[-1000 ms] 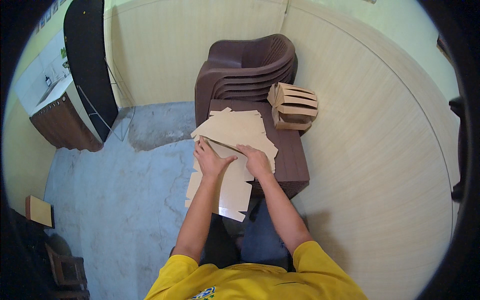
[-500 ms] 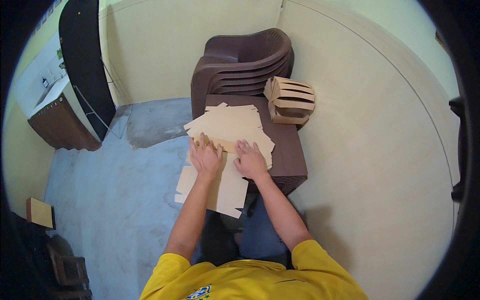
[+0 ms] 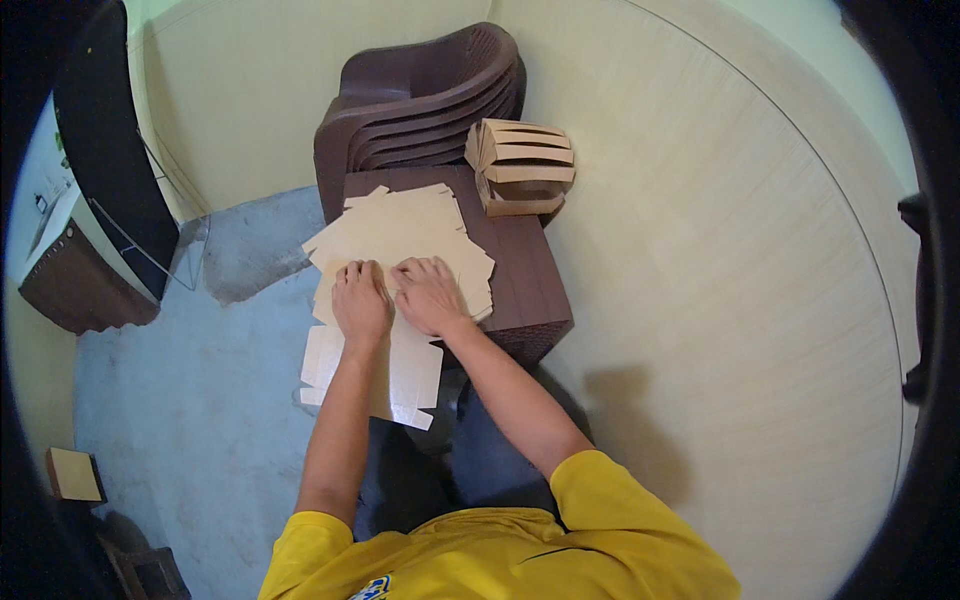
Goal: The person folds flat cardboard pieces into small boxes by hand, tucking flaps and securing edges. They place each completed box onto a growing stack on the table.
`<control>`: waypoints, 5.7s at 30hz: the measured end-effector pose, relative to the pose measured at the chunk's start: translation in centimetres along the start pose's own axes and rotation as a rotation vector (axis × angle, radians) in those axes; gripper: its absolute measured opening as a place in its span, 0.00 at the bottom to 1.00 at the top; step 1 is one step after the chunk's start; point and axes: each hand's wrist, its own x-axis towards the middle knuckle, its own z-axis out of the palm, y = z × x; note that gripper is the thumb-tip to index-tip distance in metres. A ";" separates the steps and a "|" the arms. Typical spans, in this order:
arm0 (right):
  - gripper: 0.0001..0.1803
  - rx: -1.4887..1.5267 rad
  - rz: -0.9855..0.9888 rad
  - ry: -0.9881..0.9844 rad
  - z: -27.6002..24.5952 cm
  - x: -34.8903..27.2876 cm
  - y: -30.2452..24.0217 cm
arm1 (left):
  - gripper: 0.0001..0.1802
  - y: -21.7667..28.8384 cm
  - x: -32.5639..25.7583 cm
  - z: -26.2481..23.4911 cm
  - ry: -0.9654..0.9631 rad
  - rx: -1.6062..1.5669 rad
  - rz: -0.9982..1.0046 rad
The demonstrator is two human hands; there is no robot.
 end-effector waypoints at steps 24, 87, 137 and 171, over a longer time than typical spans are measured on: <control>0.17 0.087 0.466 -0.060 -6.1 -0.9 11.6 | 0.35 3.2 -1.8 -2.0 -0.228 -0.141 0.205; 0.20 0.099 0.652 0.176 -1.2 2.5 5.1 | 0.30 1.0 1.9 4.8 -0.400 -0.096 0.387; 0.41 1.945 0.488 0.211 -7.4 -5.1 3.6 | 0.13 0.9 -1.6 0.1 -0.156 -0.264 0.186; 0.63 0.099 0.235 -0.285 0.5 -2.6 -8.9 | 0.19 -10.3 1.1 -8.7 0.173 -0.319 -0.081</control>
